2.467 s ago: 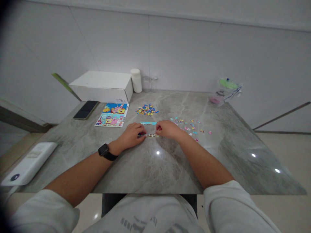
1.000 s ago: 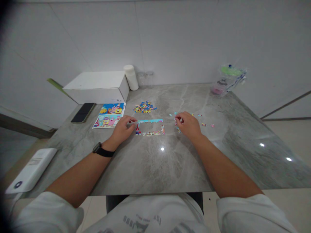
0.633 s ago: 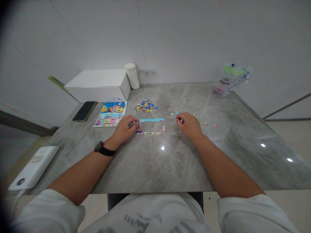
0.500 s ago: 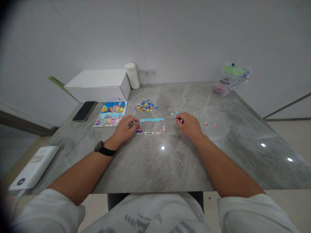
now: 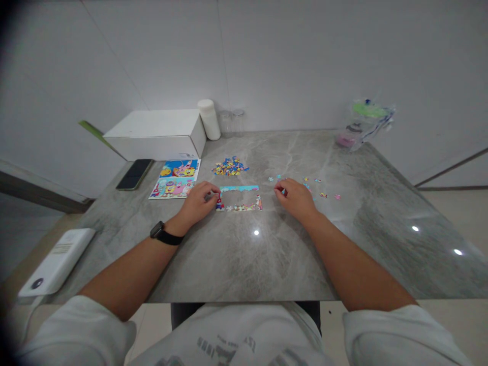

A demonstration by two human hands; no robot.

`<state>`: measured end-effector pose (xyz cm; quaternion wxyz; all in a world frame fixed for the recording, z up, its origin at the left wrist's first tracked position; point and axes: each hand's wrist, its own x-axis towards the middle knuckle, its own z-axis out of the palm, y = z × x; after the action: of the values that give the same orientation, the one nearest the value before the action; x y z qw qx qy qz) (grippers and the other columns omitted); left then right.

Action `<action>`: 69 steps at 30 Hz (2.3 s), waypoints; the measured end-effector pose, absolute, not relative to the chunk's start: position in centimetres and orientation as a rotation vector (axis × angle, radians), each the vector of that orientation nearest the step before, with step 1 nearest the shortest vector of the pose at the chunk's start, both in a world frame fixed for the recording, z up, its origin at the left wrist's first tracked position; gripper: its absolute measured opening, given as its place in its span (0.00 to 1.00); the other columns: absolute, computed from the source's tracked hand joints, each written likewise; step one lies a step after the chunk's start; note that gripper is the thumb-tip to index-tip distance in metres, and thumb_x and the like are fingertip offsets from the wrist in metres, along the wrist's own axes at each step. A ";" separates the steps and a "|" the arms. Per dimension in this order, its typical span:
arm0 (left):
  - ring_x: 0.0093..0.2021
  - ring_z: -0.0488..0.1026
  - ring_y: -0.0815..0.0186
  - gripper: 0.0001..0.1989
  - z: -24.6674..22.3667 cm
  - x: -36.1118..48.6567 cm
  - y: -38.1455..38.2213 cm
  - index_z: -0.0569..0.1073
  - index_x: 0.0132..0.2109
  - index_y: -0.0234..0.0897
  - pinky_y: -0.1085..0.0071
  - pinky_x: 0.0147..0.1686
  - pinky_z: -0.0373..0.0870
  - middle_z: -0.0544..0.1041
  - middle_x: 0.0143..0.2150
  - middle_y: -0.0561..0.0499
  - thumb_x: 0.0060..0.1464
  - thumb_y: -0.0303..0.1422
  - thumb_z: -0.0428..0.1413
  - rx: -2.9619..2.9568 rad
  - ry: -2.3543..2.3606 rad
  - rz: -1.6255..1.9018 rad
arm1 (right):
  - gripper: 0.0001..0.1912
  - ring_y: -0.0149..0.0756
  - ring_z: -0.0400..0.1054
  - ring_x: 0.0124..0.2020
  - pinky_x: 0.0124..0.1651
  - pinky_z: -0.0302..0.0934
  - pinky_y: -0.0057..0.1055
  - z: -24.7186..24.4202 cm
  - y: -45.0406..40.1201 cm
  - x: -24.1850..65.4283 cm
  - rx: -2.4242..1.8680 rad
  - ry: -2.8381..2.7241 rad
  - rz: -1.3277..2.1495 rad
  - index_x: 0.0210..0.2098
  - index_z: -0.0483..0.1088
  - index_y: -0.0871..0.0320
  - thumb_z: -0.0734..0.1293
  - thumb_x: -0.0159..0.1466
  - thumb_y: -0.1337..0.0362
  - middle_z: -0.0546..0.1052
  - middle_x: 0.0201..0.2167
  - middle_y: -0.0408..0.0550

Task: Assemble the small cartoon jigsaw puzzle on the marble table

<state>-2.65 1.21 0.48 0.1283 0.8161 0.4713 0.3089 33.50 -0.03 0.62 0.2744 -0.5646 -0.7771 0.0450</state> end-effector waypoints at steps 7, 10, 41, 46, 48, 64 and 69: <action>0.45 0.76 0.58 0.05 0.2 -2.7 1.3 0.78 0.43 0.40 0.58 0.49 0.72 0.79 0.42 0.48 0.63 0.30 0.57 2.388 1.347 0.902 | 0.07 0.39 0.71 0.33 0.40 0.62 0.35 0.5 0.0 33.5 -1.513 -2.089 0.128 0.36 0.77 0.54 0.66 0.67 0.63 0.79 0.35 0.49; 0.45 0.76 0.57 0.06 0.0 -2.8 1.4 0.78 0.44 0.40 0.58 0.50 0.72 0.80 0.42 0.48 0.62 0.30 0.57 2.378 1.341 0.897 | 0.07 0.39 0.71 0.34 0.41 0.63 0.36 0.4 0.0 33.5 -1.510 -2.089 0.124 0.36 0.77 0.54 0.66 0.68 0.62 0.80 0.35 0.49; 0.52 0.75 0.53 0.07 -0.2 -2.9 1.5 0.78 0.46 0.41 0.53 0.56 0.71 0.79 0.48 0.45 0.62 0.31 0.57 2.407 1.430 0.871 | 0.08 0.39 0.72 0.34 0.43 0.65 0.37 0.7 -0.3 33.1 -1.470 -2.091 0.143 0.39 0.77 0.54 0.65 0.69 0.62 0.81 0.37 0.50; 0.55 0.73 0.53 0.14 -0.5 -2.9 1.6 0.75 0.49 0.41 0.52 0.59 0.69 0.78 0.51 0.44 0.59 0.25 0.52 2.403 1.453 0.894 | 0.12 0.42 0.74 0.39 0.50 0.67 0.41 2.3 -1.4 30.9 -1.295 -2.197 0.138 0.51 0.76 0.52 0.65 0.70 0.60 0.83 0.44 0.52; 0.56 0.73 0.52 0.16 -0.6 -2.9 1.6 0.74 0.51 0.41 0.52 0.59 0.69 0.78 0.52 0.44 0.58 0.24 0.51 2.395 1.468 0.888 | 0.11 0.45 0.75 0.45 0.54 0.65 0.43 3.0 -1.6 29.3 -1.187 -2.297 0.145 0.50 0.76 0.52 0.66 0.70 0.60 0.83 0.47 0.53; 0.58 0.72 0.50 0.20 -0.6 -2.9 1.0 0.71 0.57 0.38 0.51 0.62 0.70 0.76 0.55 0.40 0.57 0.29 0.58 2.441 1.470 0.748 | 0.10 0.49 0.71 0.51 0.58 0.54 0.44 0.7 -0.2 21.2 -1.082 -2.588 0.241 0.47 0.76 0.55 0.72 0.67 0.61 0.82 0.46 0.52; 0.58 0.73 0.50 0.20 -0.8 -3.0 1.0 0.71 0.57 0.39 0.51 0.61 0.70 0.76 0.55 0.41 0.58 0.32 0.59 2.453 1.479 0.721 | 0.07 0.47 0.72 0.49 0.57 0.54 0.43 0.4 0.1 21.1 -1.083 -2.553 0.233 0.45 0.77 0.54 0.71 0.67 0.64 0.83 0.44 0.51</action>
<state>-2.96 1.02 -0.75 0.0939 0.8269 0.4984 0.2429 21.06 0.08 0.37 0.1785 -0.3831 -0.9025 0.0825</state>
